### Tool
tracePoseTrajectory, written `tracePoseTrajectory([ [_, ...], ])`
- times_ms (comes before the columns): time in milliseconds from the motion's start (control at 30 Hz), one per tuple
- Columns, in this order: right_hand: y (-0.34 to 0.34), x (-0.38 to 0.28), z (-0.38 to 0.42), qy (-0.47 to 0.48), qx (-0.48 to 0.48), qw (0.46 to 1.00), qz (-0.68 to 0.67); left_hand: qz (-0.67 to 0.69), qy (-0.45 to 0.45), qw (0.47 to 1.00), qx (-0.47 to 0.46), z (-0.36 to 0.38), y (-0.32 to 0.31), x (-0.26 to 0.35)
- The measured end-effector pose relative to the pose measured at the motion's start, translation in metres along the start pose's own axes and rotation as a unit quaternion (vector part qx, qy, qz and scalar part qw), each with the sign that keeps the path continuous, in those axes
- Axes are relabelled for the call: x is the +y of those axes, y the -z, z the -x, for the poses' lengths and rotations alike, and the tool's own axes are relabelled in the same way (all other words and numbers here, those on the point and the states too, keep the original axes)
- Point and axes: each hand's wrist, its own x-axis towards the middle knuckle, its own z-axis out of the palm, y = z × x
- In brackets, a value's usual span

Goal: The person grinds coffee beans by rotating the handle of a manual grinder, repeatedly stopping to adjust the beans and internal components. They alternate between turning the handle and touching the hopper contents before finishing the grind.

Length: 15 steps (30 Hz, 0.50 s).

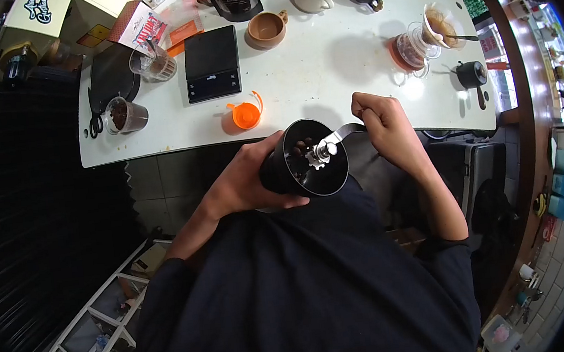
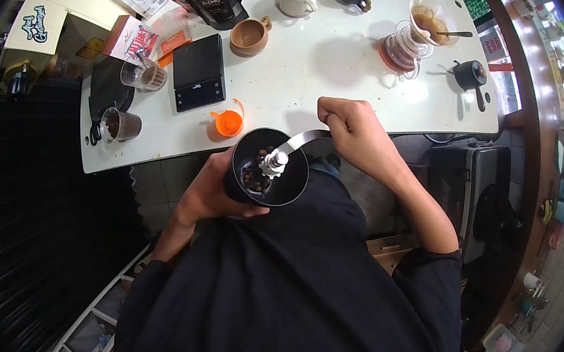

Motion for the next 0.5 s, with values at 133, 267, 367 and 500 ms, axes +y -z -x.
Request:
tracePoseTrajectory([
  [133, 0.005, -0.002, -0.001, -0.023, -0.013, 0.999, 0.020, -0.067, -0.060, 0.994, 0.061, -0.002, -0.006, 0.015],
  [267, 0.015, 0.003, 0.005, -0.031, -0.030, 0.999, 0.029, -0.110, -0.061, 0.987, 0.099, -0.004, -0.028, 0.013],
  [367, 0.028, 0.018, 0.012, -0.017, -0.023, 0.999, 0.024, -0.053, -0.083, 0.988, 0.116, -0.020, -0.044, 0.000],
  [500, 0.057, 0.027, 0.023, 0.010, -0.025, 0.999, 0.041, 0.117, 0.003, 0.985, 0.128, -0.038, -0.067, -0.011],
])
